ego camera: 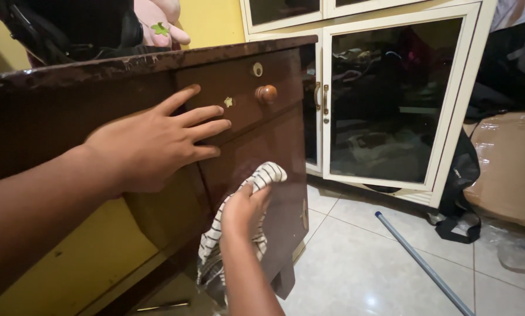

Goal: Wiping down a wooden desk and its legs with a striped cloth.

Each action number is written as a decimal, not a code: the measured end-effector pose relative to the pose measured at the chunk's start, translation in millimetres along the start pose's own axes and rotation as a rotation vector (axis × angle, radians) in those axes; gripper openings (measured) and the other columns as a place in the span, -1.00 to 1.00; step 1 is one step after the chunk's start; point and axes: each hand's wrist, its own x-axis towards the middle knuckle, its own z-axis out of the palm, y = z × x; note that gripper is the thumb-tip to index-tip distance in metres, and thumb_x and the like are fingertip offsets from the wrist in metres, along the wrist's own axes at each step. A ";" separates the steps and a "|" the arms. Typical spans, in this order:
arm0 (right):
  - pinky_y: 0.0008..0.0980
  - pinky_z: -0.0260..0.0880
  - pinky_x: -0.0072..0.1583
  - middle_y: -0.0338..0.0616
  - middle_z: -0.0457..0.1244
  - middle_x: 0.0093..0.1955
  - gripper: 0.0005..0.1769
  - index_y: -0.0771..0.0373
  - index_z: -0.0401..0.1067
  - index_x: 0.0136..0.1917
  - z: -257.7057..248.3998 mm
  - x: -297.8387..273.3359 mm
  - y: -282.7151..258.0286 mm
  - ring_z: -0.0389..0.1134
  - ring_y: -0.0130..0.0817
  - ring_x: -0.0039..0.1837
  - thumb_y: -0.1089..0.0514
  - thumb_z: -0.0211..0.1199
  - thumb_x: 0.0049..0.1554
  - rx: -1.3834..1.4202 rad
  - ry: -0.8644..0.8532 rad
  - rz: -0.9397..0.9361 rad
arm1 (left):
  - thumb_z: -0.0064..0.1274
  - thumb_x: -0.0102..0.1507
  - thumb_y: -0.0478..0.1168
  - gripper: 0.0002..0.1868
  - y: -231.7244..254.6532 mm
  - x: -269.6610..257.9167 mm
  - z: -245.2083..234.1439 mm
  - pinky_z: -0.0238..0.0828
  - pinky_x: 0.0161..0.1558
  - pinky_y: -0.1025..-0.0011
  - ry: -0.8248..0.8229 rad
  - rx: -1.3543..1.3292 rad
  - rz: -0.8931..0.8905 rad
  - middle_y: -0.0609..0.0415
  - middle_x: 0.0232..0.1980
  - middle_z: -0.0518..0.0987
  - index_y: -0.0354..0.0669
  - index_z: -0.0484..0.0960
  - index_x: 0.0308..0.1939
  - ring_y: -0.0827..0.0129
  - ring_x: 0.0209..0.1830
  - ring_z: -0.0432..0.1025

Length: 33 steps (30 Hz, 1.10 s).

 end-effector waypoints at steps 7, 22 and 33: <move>-0.04 -0.07 0.55 0.24 -0.07 0.69 -0.31 0.36 -0.01 0.62 5.4 -12.2 -18.2 -0.04 0.18 0.64 0.06 -0.06 0.30 0.136 -0.136 -0.773 | 0.06 0.08 -0.18 -0.15 -1.3 0.7 2.7 -0.55 0.53 -0.03 0.021 -0.004 -0.002 0.13 0.69 -0.12 0.31 0.26 0.49 0.28 0.68 -0.30; 0.01 -0.11 0.56 0.28 0.03 0.62 -0.34 0.34 0.01 0.62 13.8 -2.6 -3.0 -0.03 0.21 0.63 0.06 -0.01 0.34 0.025 -0.011 -0.805 | 0.02 0.13 -0.19 -0.21 -2.0 -1.5 4.0 -0.58 0.54 -0.03 -0.019 0.035 -0.002 0.11 0.71 -0.12 0.26 0.28 0.49 0.27 0.69 -0.31; 0.03 -0.12 0.54 0.31 0.01 0.62 -0.35 0.41 0.03 0.61 5.5 -4.1 -5.5 -0.06 0.27 0.63 0.08 -0.03 0.35 -0.031 -0.102 -0.825 | 0.06 0.05 -0.17 -0.17 -2.5 1.3 10.3 -0.54 0.53 -0.02 0.081 0.006 0.010 0.11 0.68 -0.07 0.25 0.33 0.46 0.27 0.68 -0.27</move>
